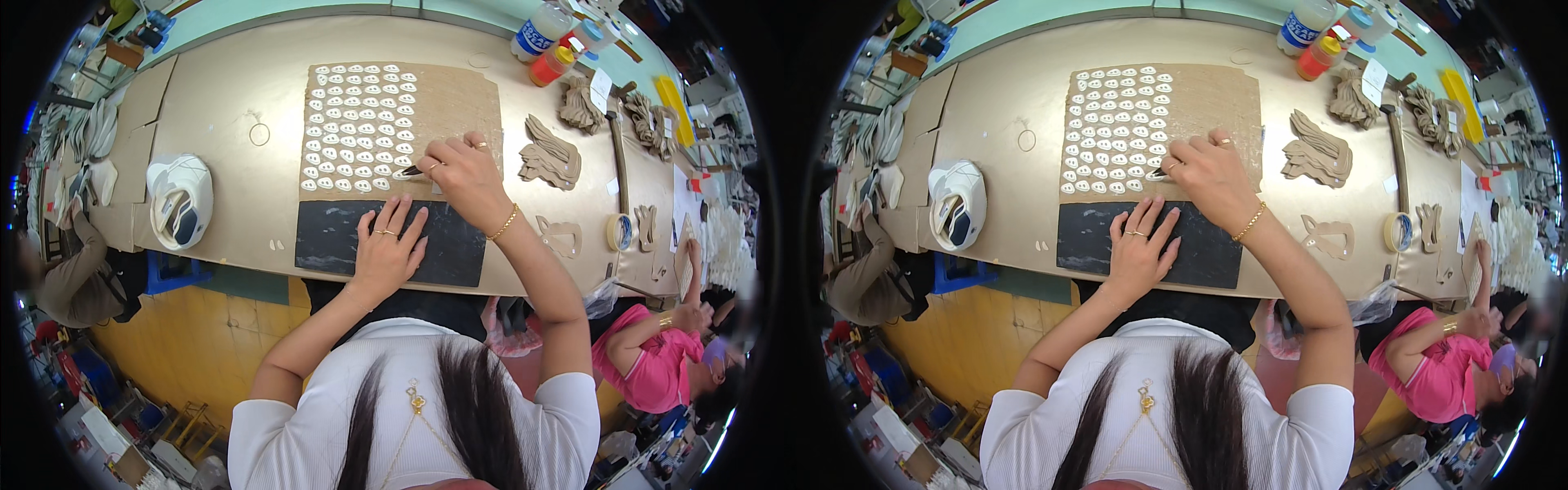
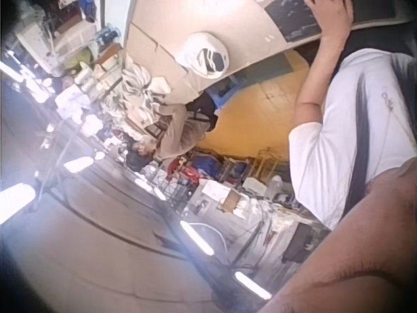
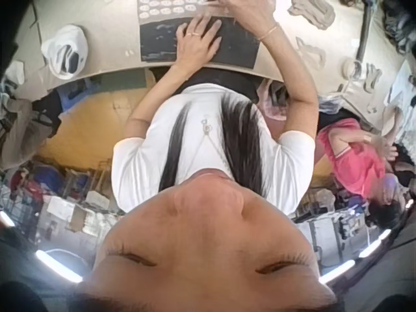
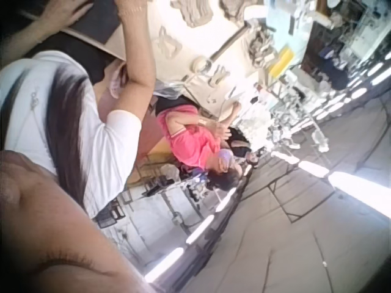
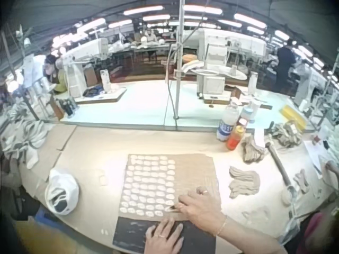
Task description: The person repeatedly picks up small beige fabric pieces from a pile, places them on a black cutting mat, and trims their edges with scissors. The trimmed pieces are then placed onto a cardboard sheet with many similar pieces already arranged in rows.
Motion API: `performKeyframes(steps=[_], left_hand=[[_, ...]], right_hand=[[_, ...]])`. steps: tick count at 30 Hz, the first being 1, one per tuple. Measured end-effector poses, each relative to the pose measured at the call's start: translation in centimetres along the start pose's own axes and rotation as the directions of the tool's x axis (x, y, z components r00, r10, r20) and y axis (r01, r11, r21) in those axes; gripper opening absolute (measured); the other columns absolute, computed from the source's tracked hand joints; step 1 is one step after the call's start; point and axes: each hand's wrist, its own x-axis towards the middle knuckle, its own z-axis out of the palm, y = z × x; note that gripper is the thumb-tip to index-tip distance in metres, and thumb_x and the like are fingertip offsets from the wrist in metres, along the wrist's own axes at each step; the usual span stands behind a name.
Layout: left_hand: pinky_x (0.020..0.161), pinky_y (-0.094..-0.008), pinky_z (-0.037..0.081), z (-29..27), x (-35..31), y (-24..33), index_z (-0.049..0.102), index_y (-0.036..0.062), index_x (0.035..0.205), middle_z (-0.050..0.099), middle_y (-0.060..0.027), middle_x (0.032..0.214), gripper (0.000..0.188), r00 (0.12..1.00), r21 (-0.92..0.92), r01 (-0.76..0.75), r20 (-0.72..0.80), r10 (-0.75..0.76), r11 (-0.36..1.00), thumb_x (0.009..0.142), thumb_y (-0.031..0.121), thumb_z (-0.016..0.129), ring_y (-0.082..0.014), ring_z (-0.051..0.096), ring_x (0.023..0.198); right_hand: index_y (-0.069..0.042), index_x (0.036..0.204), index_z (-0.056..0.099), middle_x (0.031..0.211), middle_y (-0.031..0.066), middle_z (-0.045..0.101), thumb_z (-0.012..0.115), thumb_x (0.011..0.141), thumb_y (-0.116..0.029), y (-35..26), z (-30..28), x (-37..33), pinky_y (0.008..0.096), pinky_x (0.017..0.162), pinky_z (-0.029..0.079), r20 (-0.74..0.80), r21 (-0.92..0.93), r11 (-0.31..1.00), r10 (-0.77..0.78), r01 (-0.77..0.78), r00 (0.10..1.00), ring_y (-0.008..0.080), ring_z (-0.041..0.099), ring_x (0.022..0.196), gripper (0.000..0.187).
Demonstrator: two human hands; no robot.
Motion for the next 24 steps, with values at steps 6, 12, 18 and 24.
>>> performKeyframes(steps=[6, 12, 18, 24], left_hand=[[0.102, -0.0546, 0.033, 0.3, -0.2, 0.2, 0.061, 0.0157, 0.136, 0.051, -0.0131, 0.149, 0.051, 1.000, 0.058, 0.008, -0.011, -0.007, 0.998, 0.088, 0.027, 0.072, -0.0297, 0.047, 0.135], [0.101, -0.0562, 0.034, 0.5, -0.4, 0.1, 0.060, 0.0148, 0.137, 0.051, -0.0141, 0.148, 0.052, 1.000, 0.063, 0.003, -0.018, -0.001, 0.998, 0.088, 0.029, 0.072, -0.0307, 0.048, 0.134], [0.104, -0.0533, 0.037, 0.6, -0.3, 0.0, 0.057, 0.0100, 0.139, 0.051, -0.0175, 0.146, 0.055, 0.999, 0.035, -0.025, -0.043, 0.026, 0.999, 0.088, 0.025, 0.072, -0.0347, 0.049, 0.133], [0.106, -0.0547, 0.039, 0.4, -0.1, 0.1, 0.055, 0.0081, 0.139, 0.055, -0.0200, 0.130, 0.057, 0.995, -0.036, -0.045, -0.093, 0.041, 0.998, 0.087, 0.021, 0.073, -0.0401, 0.049, 0.130]], right_hand=[[-0.016, 0.088, 0.075, 0.089, -0.0015, 0.062, 0.067, 0.081, -0.016, 0.0, -0.1, 2.7, 0.0411, 0.101, 0.042, 0.084, -0.074, 0.966, -0.242, 0.248, 0.967, 0.0160, 0.064, 0.092, 0.010], [-0.016, 0.082, 0.075, 0.088, -0.0006, 0.066, 0.071, 0.078, -0.019, -0.8, -0.3, 4.8, 0.0400, 0.098, 0.046, 0.223, -0.092, 0.904, -0.391, 0.418, 0.893, 0.0183, 0.066, 0.091, 0.007], [-0.012, 0.087, 0.076, 0.087, 0.0051, 0.067, 0.076, 0.077, -0.015, 2.0, 0.8, 5.4, 0.0377, 0.087, 0.051, 0.351, 0.130, 0.974, -0.218, 0.183, 0.911, 0.0234, 0.068, 0.085, 0.011], [-0.005, 0.094, 0.077, 0.089, 0.0120, 0.074, 0.082, 0.077, -0.015, 4.5, 1.3, 4.0, 0.0374, 0.080, 0.054, 0.527, 0.480, 0.805, 0.052, -0.348, 0.848, 0.0269, 0.070, 0.087, 0.020]])
